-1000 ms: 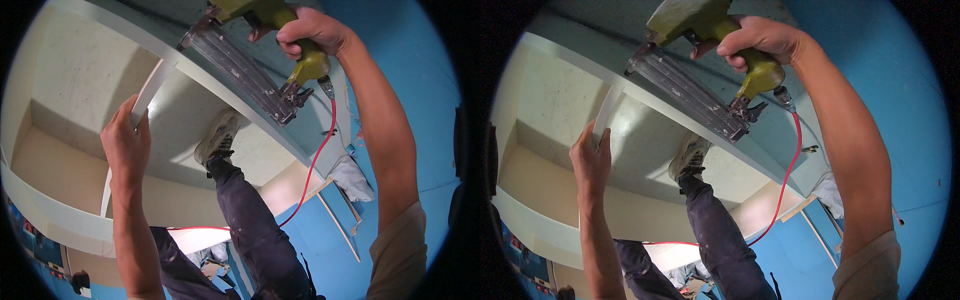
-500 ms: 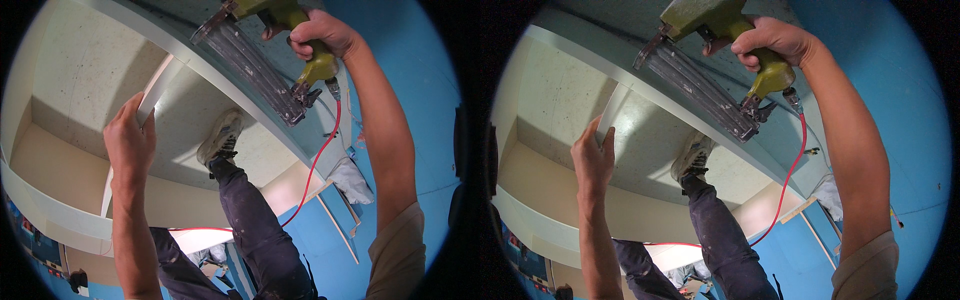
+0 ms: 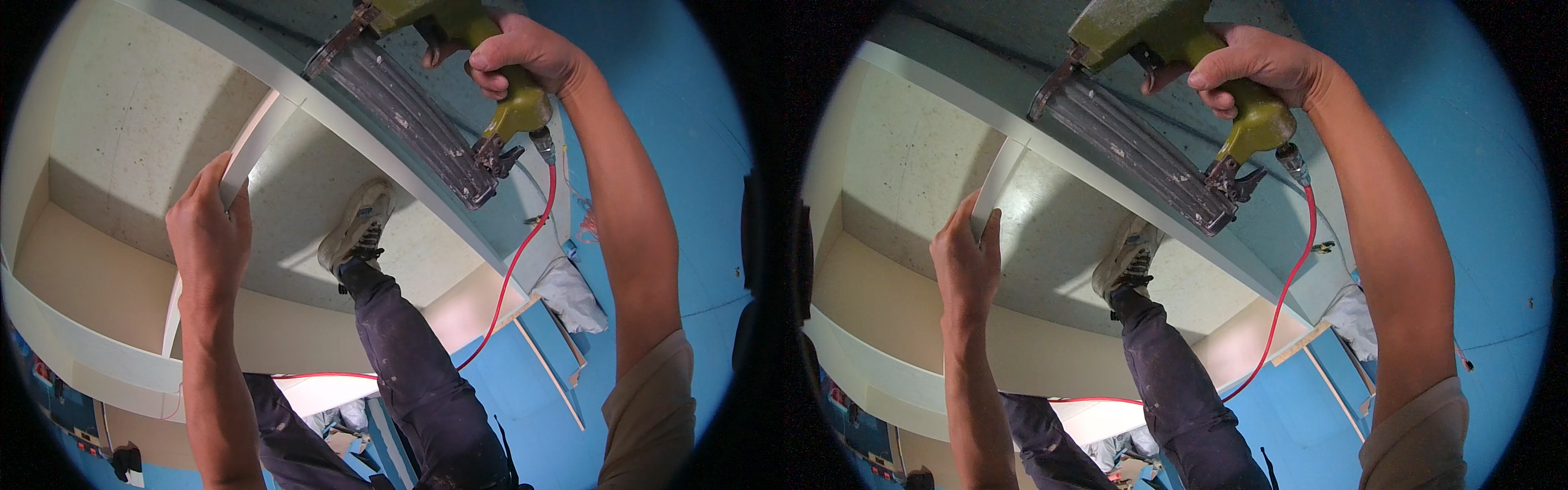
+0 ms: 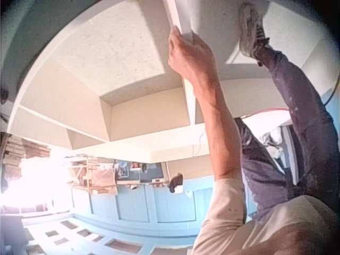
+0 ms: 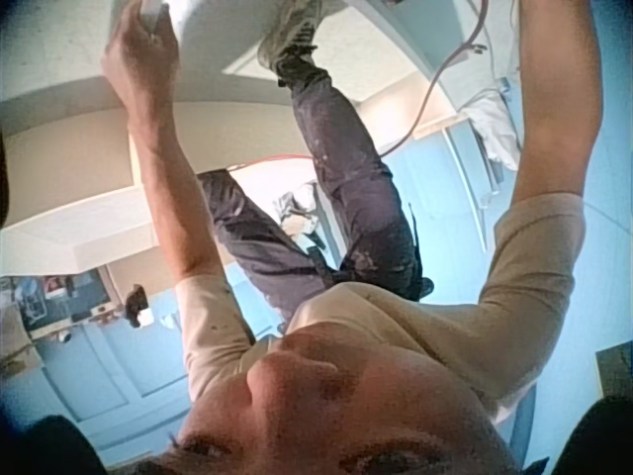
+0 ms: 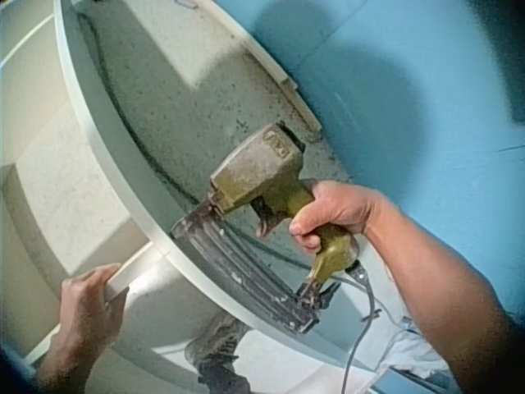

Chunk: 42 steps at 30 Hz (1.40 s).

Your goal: The person measures and marks a white cabinet interior with a tape measure and pencil, then installs wooden dividers using a pneumatic nail gun. The person positions each divider, secures it with nails, and repeats the process for multiple sections.

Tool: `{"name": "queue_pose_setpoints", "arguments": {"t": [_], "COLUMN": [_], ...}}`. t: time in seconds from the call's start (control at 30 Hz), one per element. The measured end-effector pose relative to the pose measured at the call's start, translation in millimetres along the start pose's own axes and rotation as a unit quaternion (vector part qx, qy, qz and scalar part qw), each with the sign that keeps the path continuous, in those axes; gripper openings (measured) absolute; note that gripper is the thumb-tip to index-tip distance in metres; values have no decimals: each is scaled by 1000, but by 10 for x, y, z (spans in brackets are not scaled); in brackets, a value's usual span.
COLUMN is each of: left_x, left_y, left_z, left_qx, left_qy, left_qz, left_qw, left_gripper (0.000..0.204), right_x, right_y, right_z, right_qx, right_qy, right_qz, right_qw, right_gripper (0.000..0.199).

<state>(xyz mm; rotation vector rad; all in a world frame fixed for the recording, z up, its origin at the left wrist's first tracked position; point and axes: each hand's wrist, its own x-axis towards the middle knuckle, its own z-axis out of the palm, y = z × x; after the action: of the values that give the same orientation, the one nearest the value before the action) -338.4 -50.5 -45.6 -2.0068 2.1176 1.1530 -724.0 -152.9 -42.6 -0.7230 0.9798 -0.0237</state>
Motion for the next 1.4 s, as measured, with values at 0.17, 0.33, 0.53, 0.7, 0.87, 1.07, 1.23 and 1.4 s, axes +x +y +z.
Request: {"name": "queue_pose_setpoints", "arguments": {"t": [0.17,0.33,0.53,0.7,0.87,1.07,1.23,1.4], "left_x": [4,-6,6,-93,-363,-1806,-3439,-4762], "left_y": [-7,-55,-131,-263,-161,-1036,-2396,-3244], "left_z": [0,18,61,274,-29,-916,-1704,-2548], "left_qx": [6,-5,-14,4,-35,-93,-84,-27], "left_qy": [-1,3,9,-4,16,-18,-115,-181], "left_qz": [5,11,22,29,29,-33,-227,-368], "left_qw": [1000,1000,1000,1000,999,995,963,912], "left_gripper": [38,36,40,40,76,69,57,47], "right_x": [-2,-28,-273,-920,-1543,-2290,-2936,-3147], "right_y": [1,-76,-26,144,548,864,745,214], "right_z": [6,-10,105,508,1296,2532,3742,4593], "right_qx": [3,-21,52,49,59,-79,-85,20], "right_qy": [-1,-5,76,258,454,440,398,410], "right_qz": [-10,13,31,76,200,342,372,341], "right_qw": [1000,1000,995,962,866,827,834,846], "right_gripper": [48,38,31,20,43,32,10,7]}}
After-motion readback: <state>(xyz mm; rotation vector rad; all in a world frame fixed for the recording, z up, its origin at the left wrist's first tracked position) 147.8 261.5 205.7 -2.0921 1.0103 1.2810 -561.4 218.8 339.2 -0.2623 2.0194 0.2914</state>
